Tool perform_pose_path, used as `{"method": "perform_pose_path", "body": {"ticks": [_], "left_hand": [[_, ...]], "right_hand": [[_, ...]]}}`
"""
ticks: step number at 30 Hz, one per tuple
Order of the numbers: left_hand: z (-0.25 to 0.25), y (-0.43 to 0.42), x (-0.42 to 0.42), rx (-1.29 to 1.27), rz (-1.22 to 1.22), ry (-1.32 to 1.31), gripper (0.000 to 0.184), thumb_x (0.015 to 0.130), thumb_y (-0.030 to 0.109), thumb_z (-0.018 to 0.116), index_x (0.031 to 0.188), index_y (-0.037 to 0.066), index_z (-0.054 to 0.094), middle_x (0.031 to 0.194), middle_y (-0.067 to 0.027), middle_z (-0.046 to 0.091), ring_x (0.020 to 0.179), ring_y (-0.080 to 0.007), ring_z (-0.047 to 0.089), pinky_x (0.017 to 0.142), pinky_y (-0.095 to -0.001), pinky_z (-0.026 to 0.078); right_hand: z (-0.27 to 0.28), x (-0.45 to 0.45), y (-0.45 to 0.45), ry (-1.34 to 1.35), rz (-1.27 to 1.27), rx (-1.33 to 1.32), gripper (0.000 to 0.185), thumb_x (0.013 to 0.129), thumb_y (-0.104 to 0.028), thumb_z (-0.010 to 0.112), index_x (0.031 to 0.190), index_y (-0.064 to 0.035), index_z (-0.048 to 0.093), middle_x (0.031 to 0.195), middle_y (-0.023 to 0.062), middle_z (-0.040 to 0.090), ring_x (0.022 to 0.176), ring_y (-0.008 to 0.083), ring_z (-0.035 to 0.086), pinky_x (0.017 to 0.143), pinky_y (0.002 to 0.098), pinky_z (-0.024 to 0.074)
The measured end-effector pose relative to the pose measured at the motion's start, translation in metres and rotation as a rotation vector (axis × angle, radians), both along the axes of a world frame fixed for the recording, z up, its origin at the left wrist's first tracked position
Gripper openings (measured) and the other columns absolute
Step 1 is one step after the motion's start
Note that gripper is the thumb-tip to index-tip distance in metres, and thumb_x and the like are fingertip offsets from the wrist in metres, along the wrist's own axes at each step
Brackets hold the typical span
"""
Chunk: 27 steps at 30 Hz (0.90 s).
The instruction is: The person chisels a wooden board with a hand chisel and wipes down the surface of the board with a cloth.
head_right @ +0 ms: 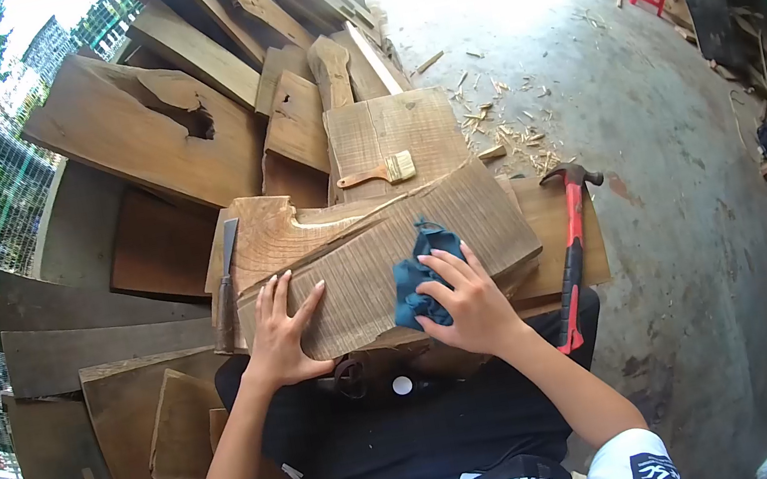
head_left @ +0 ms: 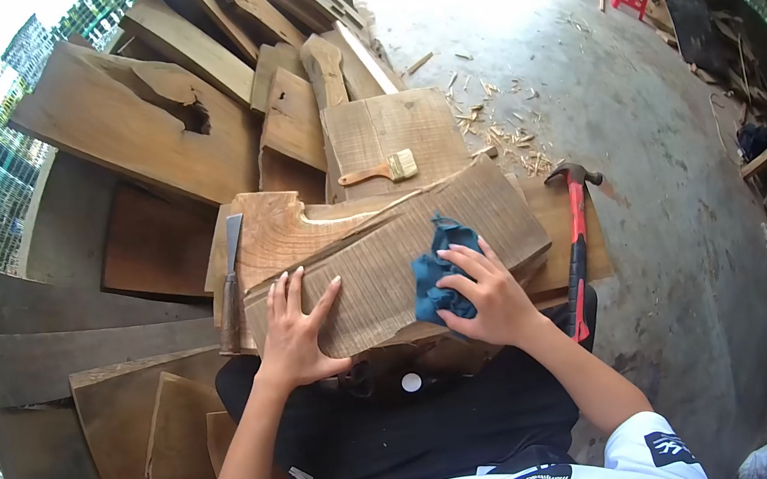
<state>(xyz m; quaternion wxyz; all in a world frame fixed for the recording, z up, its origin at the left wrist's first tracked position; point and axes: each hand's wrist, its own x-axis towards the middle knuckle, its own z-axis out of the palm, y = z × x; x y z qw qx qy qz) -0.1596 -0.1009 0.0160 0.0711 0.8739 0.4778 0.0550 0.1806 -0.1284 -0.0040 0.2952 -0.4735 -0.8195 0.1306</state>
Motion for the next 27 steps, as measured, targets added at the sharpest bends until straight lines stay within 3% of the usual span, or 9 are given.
{"method": "perform_pose_path", "body": {"ticks": [6, 10, 13, 19, 23, 24, 25, 26, 27], "left_hand": [[0.021, 0.002, 0.007, -0.082, -0.001, -0.007, 0.115, 0.056, 0.057, 0.087, 0.159, 0.027, 0.045, 0.157, -0.0376, 0.033, 0.146, -0.0557, 0.030, 0.124, -0.0614, 0.023], [0.049, 0.002, 0.013, -0.163, -0.057, 0.049, 0.111, 0.061, 0.059, 0.086, 0.160, 0.032, 0.044, 0.152, -0.0419, 0.035, 0.144, -0.0554, 0.034, 0.123, -0.0589, 0.027], [0.051, 0.001, 0.016, -0.175, -0.078, 0.110, 0.108, 0.065, 0.061, 0.085, 0.160, 0.034, 0.043, 0.149, -0.0441, 0.038, 0.142, -0.0561, 0.037, 0.123, -0.0575, 0.029], [0.058, 0.015, 0.004, -0.255, -0.105, -0.018, 0.103, 0.063, 0.058, 0.084, 0.157, 0.034, 0.049, 0.148, -0.0448, 0.040, 0.143, -0.0563, 0.039, 0.120, -0.0583, 0.035], [0.085, 0.014, 0.005, -0.270, -0.136, -0.060, 0.091, 0.070, 0.051, 0.081, 0.155, 0.030, 0.053, 0.154, -0.0374, 0.042, 0.149, -0.0516, 0.035, 0.125, -0.0567, 0.028], [0.090, 0.005, 0.013, -0.081, -0.103, 0.072, 0.087, 0.074, 0.050, 0.079, 0.154, 0.029, 0.054, 0.156, -0.0344, 0.042, 0.150, -0.0511, 0.034, 0.126, -0.0559, 0.027], [0.096, -0.003, 0.021, 0.112, -0.069, 0.202, 0.082, 0.078, 0.049, 0.078, 0.154, 0.029, 0.055, 0.158, -0.0314, 0.041, 0.150, -0.0507, 0.033, 0.127, -0.0551, 0.025], [0.102, -0.012, 0.031, 0.319, -0.084, 0.180, 0.063, 0.086, 0.044, 0.076, 0.141, 0.017, 0.064, 0.145, -0.0257, 0.057, 0.139, -0.0449, 0.051, 0.118, -0.0521, 0.040], [0.100, -0.012, 0.036, 0.321, -0.079, 0.181, 0.063, 0.086, 0.044, 0.076, 0.141, 0.017, 0.064, 0.145, -0.0257, 0.057, 0.139, -0.0449, 0.051, 0.118, -0.0521, 0.040]], "right_hand": [[0.039, 0.010, -0.019, -0.363, 0.001, 0.010, 0.067, 0.071, -0.024, 0.087, 0.133, -0.0151, 0.063, 0.155, 0.0176, 0.046, 0.147, 0.0396, 0.039, 0.123, 0.0609, 0.0273], [0.040, -0.003, -0.010, -0.530, -0.153, 0.143, 0.071, 0.071, -0.017, 0.083, 0.138, -0.0114, 0.060, 0.152, 0.0181, 0.048, 0.146, 0.0388, 0.041, 0.122, 0.0594, 0.0295], [0.022, -0.011, 0.005, -0.598, -0.114, 0.085, 0.072, 0.071, -0.016, 0.082, 0.139, -0.0078, 0.059, 0.148, 0.0182, 0.051, 0.142, 0.0374, 0.045, 0.120, 0.0569, 0.0338], [0.019, -0.004, 0.015, -0.619, -0.059, 0.346, 0.047, 0.085, -0.013, 0.067, 0.130, -0.0006, 0.067, 0.128, 0.0184, 0.069, 0.124, 0.0339, 0.063, 0.110, 0.0461, 0.0466], [0.032, 0.002, 0.035, -0.618, 0.038, 0.479, 0.035, 0.088, -0.013, 0.061, 0.118, 0.0014, 0.072, 0.113, 0.0161, 0.075, 0.106, 0.0308, 0.073, 0.097, 0.0393, 0.0559], [0.037, 0.001, 0.041, -0.595, 0.050, 0.541, 0.030, 0.086, -0.012, 0.063, 0.110, 0.0005, 0.073, 0.106, 0.0135, 0.076, 0.098, 0.0277, 0.073, 0.088, 0.0373, 0.0576], [0.045, 0.000, 0.046, -0.593, 0.046, 0.545, 0.030, 0.086, -0.012, 0.063, 0.110, 0.0005, 0.073, 0.106, 0.0135, 0.076, 0.098, 0.0277, 0.073, 0.088, 0.0373, 0.0576], [0.054, -0.001, 0.049, -0.567, 0.058, 0.529, 0.024, 0.085, -0.012, 0.064, 0.104, -0.0012, 0.072, 0.097, 0.0117, 0.075, 0.090, 0.0257, 0.073, 0.082, 0.0357, 0.0568], [0.064, -0.003, 0.053, -0.542, 0.075, 0.512, 0.018, 0.084, -0.012, 0.064, 0.098, -0.0028, 0.071, 0.088, 0.0098, 0.074, 0.082, 0.0237, 0.072, 0.075, 0.0341, 0.0560]]}}
